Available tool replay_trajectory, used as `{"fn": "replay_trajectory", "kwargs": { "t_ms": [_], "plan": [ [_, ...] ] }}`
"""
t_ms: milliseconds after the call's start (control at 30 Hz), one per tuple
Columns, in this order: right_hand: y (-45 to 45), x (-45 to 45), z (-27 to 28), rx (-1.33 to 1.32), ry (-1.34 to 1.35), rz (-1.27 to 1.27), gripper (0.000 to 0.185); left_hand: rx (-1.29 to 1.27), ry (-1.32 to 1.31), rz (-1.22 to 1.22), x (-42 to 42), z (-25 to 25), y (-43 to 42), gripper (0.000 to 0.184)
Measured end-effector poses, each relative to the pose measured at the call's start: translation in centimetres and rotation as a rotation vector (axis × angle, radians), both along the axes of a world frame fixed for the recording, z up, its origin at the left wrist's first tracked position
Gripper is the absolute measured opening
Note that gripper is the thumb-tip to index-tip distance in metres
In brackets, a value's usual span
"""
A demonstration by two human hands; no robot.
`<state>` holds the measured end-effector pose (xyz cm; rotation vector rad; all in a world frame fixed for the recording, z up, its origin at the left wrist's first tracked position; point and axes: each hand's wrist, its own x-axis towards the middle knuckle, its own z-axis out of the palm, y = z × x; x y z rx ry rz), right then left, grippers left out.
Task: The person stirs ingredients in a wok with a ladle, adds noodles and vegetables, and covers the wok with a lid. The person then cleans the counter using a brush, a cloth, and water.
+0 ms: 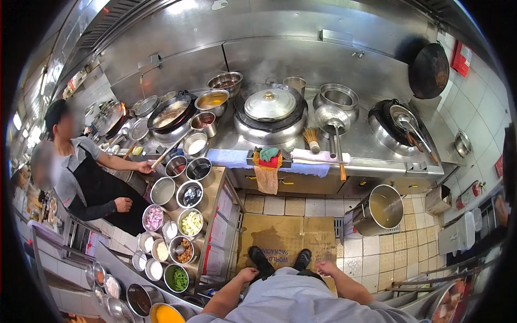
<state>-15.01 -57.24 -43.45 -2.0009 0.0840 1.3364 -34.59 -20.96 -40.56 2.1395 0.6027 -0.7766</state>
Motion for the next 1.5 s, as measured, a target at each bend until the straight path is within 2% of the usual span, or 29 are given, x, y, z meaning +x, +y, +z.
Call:
{"fn": "replay_trajectory", "kwargs": {
  "t_ms": [233, 367, 500, 533, 567, 700, 800, 933, 1133, 1267, 1333, 1433, 1500],
  "plan": [
    [0.0, 0.0, 0.3, 0.004, -0.042, 0.024, 0.025, -0.075, -0.053, 0.024, -0.6, -1.7, 0.9, 0.031],
    [-1.1, -0.6, 0.5, -0.09, 0.0, 0.029, 0.028, 0.02, 0.02, -0.003, -1.6, -1.7, 1.7, 0.031],
    [-2.0, -1.3, 0.5, -0.131, 0.036, 0.02, 0.029, 0.006, 0.168, 0.047, -1.4, 2.8, 1.2, 0.033],
    [-2.0, -1.4, 0.3, -0.139, 0.047, 0.017, 0.03, 0.005, 0.172, 0.045, -1.7, 2.2, 1.2, 0.033],
    [-2.1, -1.4, 0.1, -0.147, 0.058, 0.012, 0.03, 0.041, 0.132, 0.029, -1.9, 1.3, 1.3, 0.033],
    [-2.3, -1.5, -0.7, -0.137, 0.056, 0.009, 0.031, 0.084, 0.096, -0.039, -1.2, 3.2, 0.9, 0.035],
    [-1.7, -1.0, 0.0, -0.12, -0.025, 0.081, 0.029, 0.015, 0.101, 0.013, -0.8, 1.7, 1.0, 0.036],
    [-1.2, -0.9, -1.2, -0.065, -0.13, 0.055, 0.031, 0.03, 0.05, -0.015, -0.5, 1.3, 1.0, 0.036],
    [-1.0, -0.9, -1.9, -0.048, -0.109, 0.117, 0.021, 0.035, 0.062, -0.031, -0.5, 2.4, 0.8, 0.034],
    [-1.0, -1.2, -1.6, -0.054, -0.028, 0.034, 0.023, -0.024, 0.044, 0.02, -0.6, 2.2, 1.4, 0.032],
    [-1.3, -1.3, -1.4, -0.058, -0.071, 0.151, 0.026, 0.048, 0.073, 0.009, -0.1, 3.4, 1.3, 0.03],
    [-1.3, -1.5, -1.3, -0.081, -0.046, 0.1, 0.027, -0.047, 0.134, 0.117, -0.4, 2.0, 1.5, 0.028],
    [-1.4, -1.6, -1.5, -0.089, -0.053, 0.124, 0.028, -0.002, 0.1, 0.072, -0.4, 2.5, 1.2, 0.029]
  ]
}}
